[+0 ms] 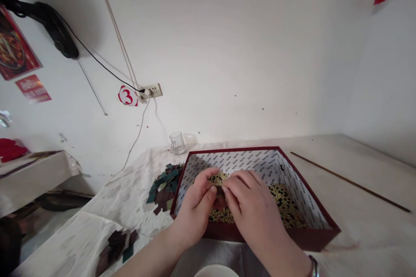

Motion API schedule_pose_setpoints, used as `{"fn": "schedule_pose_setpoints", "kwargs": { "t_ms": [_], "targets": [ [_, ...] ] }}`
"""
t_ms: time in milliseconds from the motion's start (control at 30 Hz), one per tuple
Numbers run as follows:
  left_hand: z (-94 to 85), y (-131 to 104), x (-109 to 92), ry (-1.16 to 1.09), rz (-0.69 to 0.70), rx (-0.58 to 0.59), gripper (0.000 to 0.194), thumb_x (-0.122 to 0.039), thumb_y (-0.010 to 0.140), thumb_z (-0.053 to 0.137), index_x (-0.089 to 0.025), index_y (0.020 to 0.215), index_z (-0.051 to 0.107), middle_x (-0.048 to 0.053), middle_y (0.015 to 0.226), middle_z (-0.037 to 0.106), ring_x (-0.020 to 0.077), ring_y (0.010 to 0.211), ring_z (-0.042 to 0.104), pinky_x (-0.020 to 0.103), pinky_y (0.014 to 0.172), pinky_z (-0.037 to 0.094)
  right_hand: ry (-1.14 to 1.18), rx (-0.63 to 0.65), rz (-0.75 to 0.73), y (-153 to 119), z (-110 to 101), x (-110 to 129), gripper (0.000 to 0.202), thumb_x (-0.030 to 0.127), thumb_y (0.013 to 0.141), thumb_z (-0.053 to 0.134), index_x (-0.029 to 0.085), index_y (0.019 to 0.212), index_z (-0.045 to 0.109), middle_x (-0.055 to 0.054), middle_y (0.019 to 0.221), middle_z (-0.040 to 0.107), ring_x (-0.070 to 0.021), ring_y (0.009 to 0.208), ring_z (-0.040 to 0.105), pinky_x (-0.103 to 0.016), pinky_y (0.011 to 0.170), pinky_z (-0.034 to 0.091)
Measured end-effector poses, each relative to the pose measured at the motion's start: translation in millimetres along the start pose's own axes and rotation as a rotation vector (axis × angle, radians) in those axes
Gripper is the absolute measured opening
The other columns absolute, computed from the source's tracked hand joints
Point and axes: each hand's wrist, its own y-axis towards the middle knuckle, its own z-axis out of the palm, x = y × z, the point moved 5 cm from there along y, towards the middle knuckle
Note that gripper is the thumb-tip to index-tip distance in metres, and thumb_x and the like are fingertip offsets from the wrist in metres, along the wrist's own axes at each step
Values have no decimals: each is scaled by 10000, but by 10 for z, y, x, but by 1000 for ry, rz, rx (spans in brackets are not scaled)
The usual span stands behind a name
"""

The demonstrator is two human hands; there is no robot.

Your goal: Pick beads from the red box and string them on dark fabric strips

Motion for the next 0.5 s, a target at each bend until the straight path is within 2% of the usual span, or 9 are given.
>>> {"fn": "schedule_pose_setpoints", "kwargs": {
  "t_ms": [133,300,433,500],
  "targets": [
    [-27,2,-8,48,22,-44,304,-293,910,365,-239,1203,425,-11,744,486,118,688,477,256,667,431,7,-27,-40,-9,-3,31,127,142,856,460,187,827,575,-61,877,552,-207,842,482,-381,757,408],
    [-10,3,-7,18,6,-4,320,-312,914,353,-239,1222,401,-23,692,468,118,649,466,253,638,422,1,-29,-33,-9,-2,26,104,133,845,484,182,835,576,-57,860,552,-201,828,472,-382,757,408],
    [-34,0,-13,55,23,-55,303,-308,905,375,-238,1193,438,-18,722,472,114,664,460,244,645,420,9,-29,-51,-10,-6,38,122,133,857,466,178,825,575,-61,871,551,-201,838,468,-380,751,406],
    [-27,1,-7,40,19,-42,311,-312,909,369,-238,1206,423,-18,719,477,115,667,469,250,651,422,1,-25,-46,-12,-2,29,113,133,853,475,176,826,576,-59,868,551,-199,834,467,-381,754,405]
  ]
}}
